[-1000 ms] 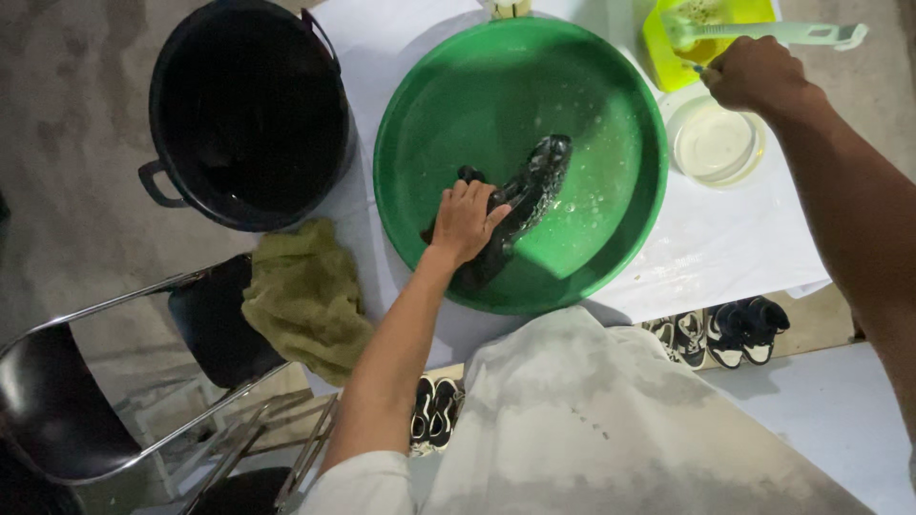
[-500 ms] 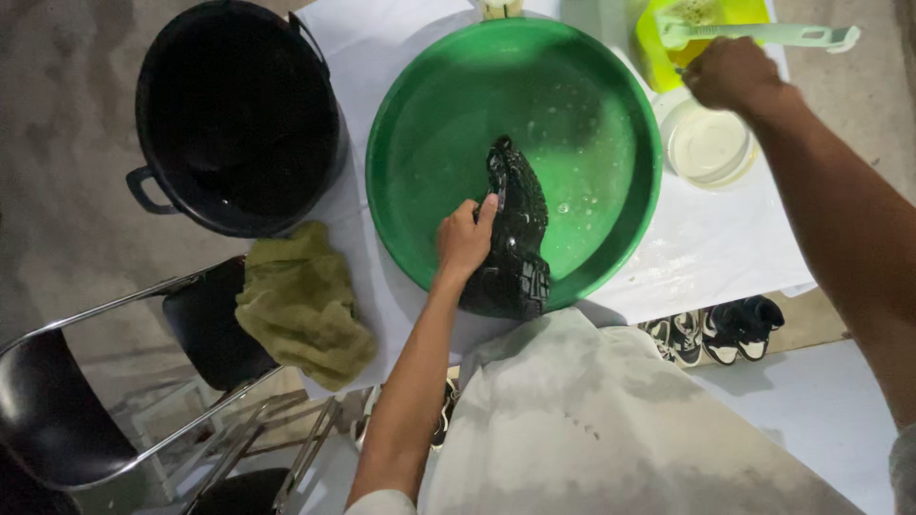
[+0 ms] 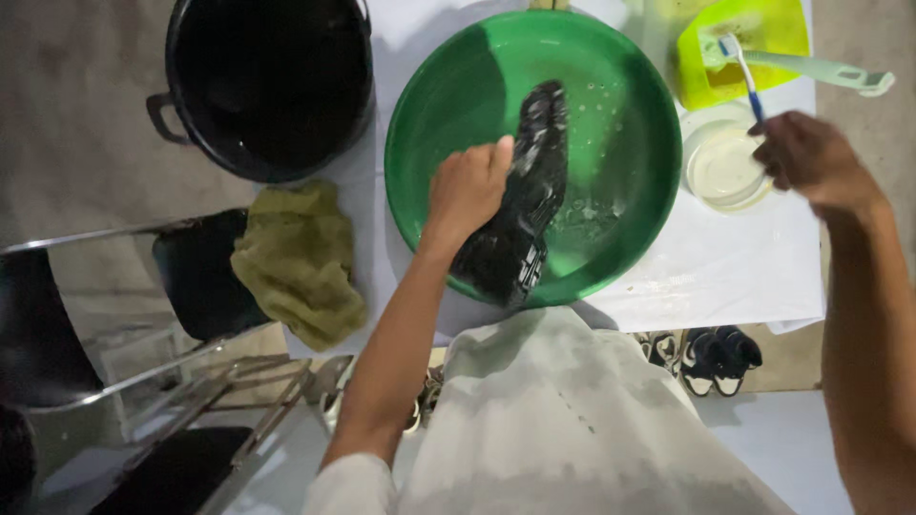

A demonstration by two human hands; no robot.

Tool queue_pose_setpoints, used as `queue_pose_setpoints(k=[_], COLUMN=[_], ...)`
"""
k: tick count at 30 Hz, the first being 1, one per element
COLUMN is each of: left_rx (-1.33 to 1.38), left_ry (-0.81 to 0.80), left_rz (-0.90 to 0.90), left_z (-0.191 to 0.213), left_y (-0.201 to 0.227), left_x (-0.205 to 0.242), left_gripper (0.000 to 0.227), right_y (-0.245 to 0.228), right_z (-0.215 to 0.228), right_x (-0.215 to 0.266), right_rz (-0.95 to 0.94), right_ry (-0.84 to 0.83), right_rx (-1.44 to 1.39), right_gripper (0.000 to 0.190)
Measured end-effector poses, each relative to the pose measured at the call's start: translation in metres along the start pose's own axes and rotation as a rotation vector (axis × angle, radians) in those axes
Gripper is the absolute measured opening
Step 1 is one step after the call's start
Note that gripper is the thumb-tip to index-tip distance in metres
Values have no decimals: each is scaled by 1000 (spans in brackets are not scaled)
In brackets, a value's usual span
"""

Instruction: The person scrubs a black shoe with a toothbrush and cleaning paste inside a green basin on a table.

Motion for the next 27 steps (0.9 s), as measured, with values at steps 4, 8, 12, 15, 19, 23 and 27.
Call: queue_pose_setpoints(k=[4, 8, 12, 15, 19, 23, 27], left_rx=[-143, -142, -175, -143, -158, -156, -138], left_ry=[3, 12, 65, 104, 158, 133, 151], left_rz=[-110, -160, -189, -225, -267, -292, -333], left_z=[7, 11, 11, 10, 15, 23, 29], left_y=[28, 46, 64, 75, 82, 77, 67], left_x=[-26, -49, -54, -52, -43, -31, -28], left_gripper=[57, 56, 55, 53, 52, 53, 53], right_y=[-29, -63, -78, -80, -88, -91, -101], right_z=[-50, -102, -137, -134, -111, -116, -138], right_x=[52, 98, 123, 117, 111, 137, 144], right_rz=[-179, -63, 1, -60, -125, 52, -4], right_ry=[16, -34, -125, -105, 136, 81, 268], right_rx=[-61, -14, 280, 391, 369, 429, 536], right_gripper=[27, 33, 56, 63, 69, 70, 73])
Point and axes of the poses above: each hand's wrist, its own x-axis away from the middle knuckle, its own z-axis out of the back of the hand, y = z × x, the point moved 1 cm from there along -x, towards the middle knuckle, and after that the axes turned 14 degrees about -z, right-handed, at the moved point
